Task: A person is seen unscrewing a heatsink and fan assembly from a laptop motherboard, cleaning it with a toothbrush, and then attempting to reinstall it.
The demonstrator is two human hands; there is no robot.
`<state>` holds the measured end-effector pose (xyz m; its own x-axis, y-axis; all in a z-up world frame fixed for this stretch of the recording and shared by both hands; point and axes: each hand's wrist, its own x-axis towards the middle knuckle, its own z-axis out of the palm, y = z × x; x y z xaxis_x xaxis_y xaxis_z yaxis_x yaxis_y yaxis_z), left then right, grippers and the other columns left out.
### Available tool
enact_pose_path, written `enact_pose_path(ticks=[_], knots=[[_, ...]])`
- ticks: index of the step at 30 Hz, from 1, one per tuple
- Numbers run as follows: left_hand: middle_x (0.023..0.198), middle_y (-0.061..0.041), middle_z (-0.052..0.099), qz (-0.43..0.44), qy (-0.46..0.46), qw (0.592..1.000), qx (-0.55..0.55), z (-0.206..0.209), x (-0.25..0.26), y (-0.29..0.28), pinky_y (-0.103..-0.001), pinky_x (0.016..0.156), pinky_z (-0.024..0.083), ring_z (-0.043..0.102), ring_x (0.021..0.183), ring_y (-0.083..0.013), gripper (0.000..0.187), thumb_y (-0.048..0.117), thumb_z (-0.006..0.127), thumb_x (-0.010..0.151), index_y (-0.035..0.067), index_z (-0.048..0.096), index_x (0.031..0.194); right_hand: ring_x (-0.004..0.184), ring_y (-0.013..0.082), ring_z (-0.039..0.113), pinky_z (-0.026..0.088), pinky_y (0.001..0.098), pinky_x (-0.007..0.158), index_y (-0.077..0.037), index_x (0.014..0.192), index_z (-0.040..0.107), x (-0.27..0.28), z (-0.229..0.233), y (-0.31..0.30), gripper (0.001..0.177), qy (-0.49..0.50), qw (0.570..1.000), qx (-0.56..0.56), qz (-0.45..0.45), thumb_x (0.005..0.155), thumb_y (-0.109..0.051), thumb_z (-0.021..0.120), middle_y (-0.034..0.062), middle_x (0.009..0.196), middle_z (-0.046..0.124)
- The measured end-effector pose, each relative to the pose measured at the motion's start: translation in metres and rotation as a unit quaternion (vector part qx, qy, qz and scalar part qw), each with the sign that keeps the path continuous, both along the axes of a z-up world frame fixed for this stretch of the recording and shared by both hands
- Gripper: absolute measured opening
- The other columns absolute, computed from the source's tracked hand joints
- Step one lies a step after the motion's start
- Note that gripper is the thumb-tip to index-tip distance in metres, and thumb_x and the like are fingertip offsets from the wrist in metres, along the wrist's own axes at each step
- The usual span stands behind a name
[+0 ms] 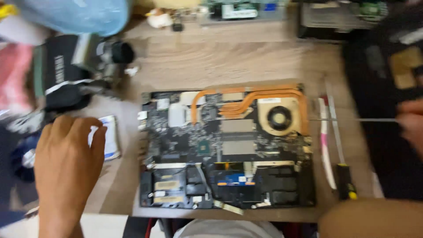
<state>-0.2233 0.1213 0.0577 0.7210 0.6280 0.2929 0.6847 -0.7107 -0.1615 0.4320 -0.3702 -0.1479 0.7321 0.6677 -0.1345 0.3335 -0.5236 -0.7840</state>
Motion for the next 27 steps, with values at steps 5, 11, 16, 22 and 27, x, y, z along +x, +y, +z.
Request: enact_pose_path(ticks=[5,11,16,22,27], knots=[[0.105,-0.012,0.072,-0.041,-0.015,0.995,-0.093,0.019,0.061,-0.04,-0.04,0.08,0.056,0.067,0.089,-0.0315,0.017,0.023,0.07,0.104,0.008,0.073,0.111,0.096,0.0199,0.067,0.048,0.0309,0.081,-0.004,0.139,0.062,-0.276,0.303,0.193,0.042,-0.136,0.989,-0.058,-0.01,0.098,-0.002,0.067,0.0109,0.118,0.071],[0.1,-0.014,0.068,-0.118,-0.076,0.979,-0.15,0.023,0.092,-0.058,-0.044,0.071,0.051,0.062,0.084,-0.0338,0.022,0.022,0.072,0.098,0.004,0.07,0.111,0.085,0.0156,0.07,0.054,0.0265,0.065,-0.003,0.124,0.072,-0.272,0.303,0.195,0.034,-0.135,0.989,-0.038,0.041,0.089,-0.005,0.072,0.0101,0.1,0.076],[0.1,-0.012,0.068,-0.141,-0.071,0.975,-0.159,0.028,0.104,-0.065,-0.043,0.069,0.052,0.063,0.082,-0.0315,0.02,0.022,0.072,0.098,0.006,0.071,0.109,0.081,0.0152,0.072,0.055,0.0257,0.059,-0.003,0.122,0.072,-0.268,0.303,0.196,0.034,-0.15,0.986,-0.034,0.064,0.088,-0.005,0.073,0.0106,0.098,0.077],[0.1,-0.011,0.068,-0.153,-0.069,0.971,-0.171,0.029,0.111,-0.068,-0.042,0.068,0.052,0.063,0.081,-0.0299,0.017,0.021,0.071,0.097,0.007,0.069,0.105,0.076,0.015,0.072,0.057,0.0269,0.061,-0.006,0.125,0.072,-0.262,0.302,0.199,0.037,-0.167,0.981,-0.053,0.085,0.089,-0.012,0.073,0.0088,0.098,0.077],[0.098,-0.01,0.065,-0.164,-0.073,0.972,-0.154,0.031,0.116,-0.069,-0.042,0.068,0.051,0.061,0.08,-0.0298,0.018,0.024,0.072,0.098,0.008,0.068,0.107,0.076,0.0131,0.071,0.056,0.0252,0.065,-0.007,0.124,0.073,-0.262,0.302,0.202,0.035,-0.158,0.982,-0.052,0.087,0.089,-0.01,0.073,0.0084,0.096,0.077]])
